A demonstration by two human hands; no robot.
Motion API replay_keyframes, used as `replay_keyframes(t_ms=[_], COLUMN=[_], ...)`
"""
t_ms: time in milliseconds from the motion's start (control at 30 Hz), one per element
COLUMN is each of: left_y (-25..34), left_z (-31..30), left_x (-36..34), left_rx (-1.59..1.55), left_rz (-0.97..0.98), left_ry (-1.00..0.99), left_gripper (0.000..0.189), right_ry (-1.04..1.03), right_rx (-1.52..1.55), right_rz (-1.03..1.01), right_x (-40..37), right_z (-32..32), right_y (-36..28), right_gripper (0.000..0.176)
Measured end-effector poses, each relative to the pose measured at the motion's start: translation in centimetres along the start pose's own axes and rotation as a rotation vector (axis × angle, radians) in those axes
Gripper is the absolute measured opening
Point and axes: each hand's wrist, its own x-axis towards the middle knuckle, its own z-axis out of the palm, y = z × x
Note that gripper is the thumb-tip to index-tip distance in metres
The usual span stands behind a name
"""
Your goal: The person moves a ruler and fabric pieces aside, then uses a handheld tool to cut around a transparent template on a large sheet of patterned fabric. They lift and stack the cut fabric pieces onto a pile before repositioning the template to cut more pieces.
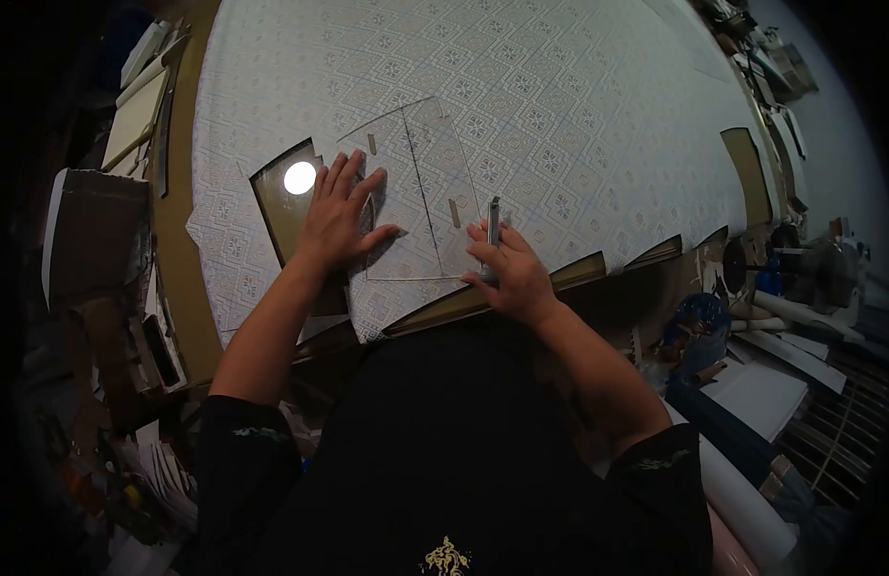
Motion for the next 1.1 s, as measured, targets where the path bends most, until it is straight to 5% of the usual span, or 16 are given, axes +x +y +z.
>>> replay_keyframes(t_ms=[233,433,500,700,1100], left_y=[1.6,4.5,6.0,6.5,9.3], left_z=[-0.9,-1.2,-3.7,-2.2,-3.0], left_x=[1.9,5.2,5.7,6.5,8.9], left_rx=[0.114,-0.07,-0.066,0.024,0.149], left_rz=[-0.067,0.192,0.122,0.059,-0.124], left_ry=[-0.079,-0.249,-0.407,-0.391,-0.658], left_gripper=[0.077,0.079,0.103,0.14,0.147], right_ry=[-0.019,-0.066,-0.071,-0.107,0.057], right_rx=[-0.021,-0.063,-0.08,-0.104,0.088], right_rz=[-0.016,0.017,0.032,0.095,0.05], right_x=[0.2,0.8,1.0,1.3,-0.2], right_z=[-0.2,-0.7,-0.8,-0.9,0.3], right_y=[-0.3,-1.4,-1.9,-2.5,-1.0], right_gripper=[0.043,0.045,0.047,0.045,0.042])
